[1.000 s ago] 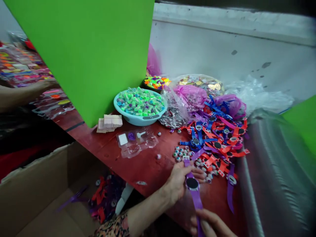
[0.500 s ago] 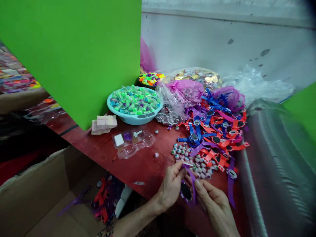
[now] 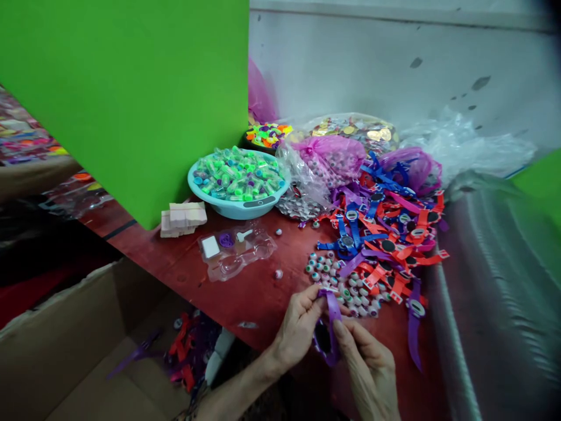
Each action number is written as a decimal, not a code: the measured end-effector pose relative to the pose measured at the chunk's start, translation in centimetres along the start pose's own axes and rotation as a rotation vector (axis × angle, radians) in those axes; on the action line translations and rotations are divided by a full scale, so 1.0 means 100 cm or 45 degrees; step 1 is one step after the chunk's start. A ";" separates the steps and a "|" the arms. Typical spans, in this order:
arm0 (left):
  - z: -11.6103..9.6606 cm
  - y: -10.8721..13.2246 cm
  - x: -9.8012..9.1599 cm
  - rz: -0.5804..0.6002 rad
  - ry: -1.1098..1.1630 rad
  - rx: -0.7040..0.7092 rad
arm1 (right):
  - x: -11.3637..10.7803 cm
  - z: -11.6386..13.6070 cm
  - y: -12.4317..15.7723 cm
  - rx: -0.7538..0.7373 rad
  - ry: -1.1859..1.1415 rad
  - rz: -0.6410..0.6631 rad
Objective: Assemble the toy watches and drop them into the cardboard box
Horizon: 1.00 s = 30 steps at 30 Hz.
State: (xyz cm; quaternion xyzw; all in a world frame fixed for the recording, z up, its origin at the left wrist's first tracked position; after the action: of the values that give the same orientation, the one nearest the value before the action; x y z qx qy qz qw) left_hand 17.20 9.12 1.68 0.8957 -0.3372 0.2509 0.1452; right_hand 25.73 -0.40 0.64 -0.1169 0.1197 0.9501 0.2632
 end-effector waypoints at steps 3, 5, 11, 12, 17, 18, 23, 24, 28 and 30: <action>0.001 -0.001 0.000 0.012 -0.031 -0.002 | 0.000 0.002 -0.002 -0.007 -0.002 0.017; 0.000 -0.001 0.001 0.031 -0.078 0.011 | 0.000 0.006 -0.003 0.006 -0.027 -0.002; 0.000 0.002 0.003 0.070 -0.256 0.077 | 0.000 0.018 -0.010 0.048 -0.064 -0.062; 0.002 0.002 0.003 0.081 -0.329 0.091 | -0.001 0.019 -0.010 0.048 -0.060 -0.071; 0.006 0.007 -0.003 0.239 -0.651 0.209 | -0.016 0.019 -0.015 0.081 0.060 -0.216; 0.004 0.009 -0.003 0.265 -0.678 0.234 | -0.020 0.019 -0.017 0.091 0.108 -0.260; -0.016 0.015 0.000 0.391 -0.712 0.242 | -0.023 0.026 -0.028 -0.094 -0.031 0.103; -0.020 0.015 0.001 0.434 -0.697 0.222 | -0.021 0.027 -0.029 -0.079 -0.166 0.249; -0.020 0.015 -0.001 0.488 -0.579 0.002 | -0.023 0.021 -0.032 0.129 -0.699 0.228; -0.012 0.016 -0.007 0.402 -0.466 -0.130 | -0.027 0.018 -0.033 0.168 -0.881 0.022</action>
State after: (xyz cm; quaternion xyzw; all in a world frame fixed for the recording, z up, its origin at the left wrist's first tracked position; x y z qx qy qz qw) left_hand 15.23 8.83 2.47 0.8539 -0.5059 0.0866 0.0859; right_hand 29.44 1.59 2.58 0.2305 0.0856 0.9258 0.2870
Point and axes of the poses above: each hand's wrist, its own y-axis away from the middle knuckle, its own x-axis out of the palm, z = x × y, the point moved 2 cm from there along -y, towards the middle knuckle, and after that the axes turned 9 degrees about y, right-handed, at the moved point
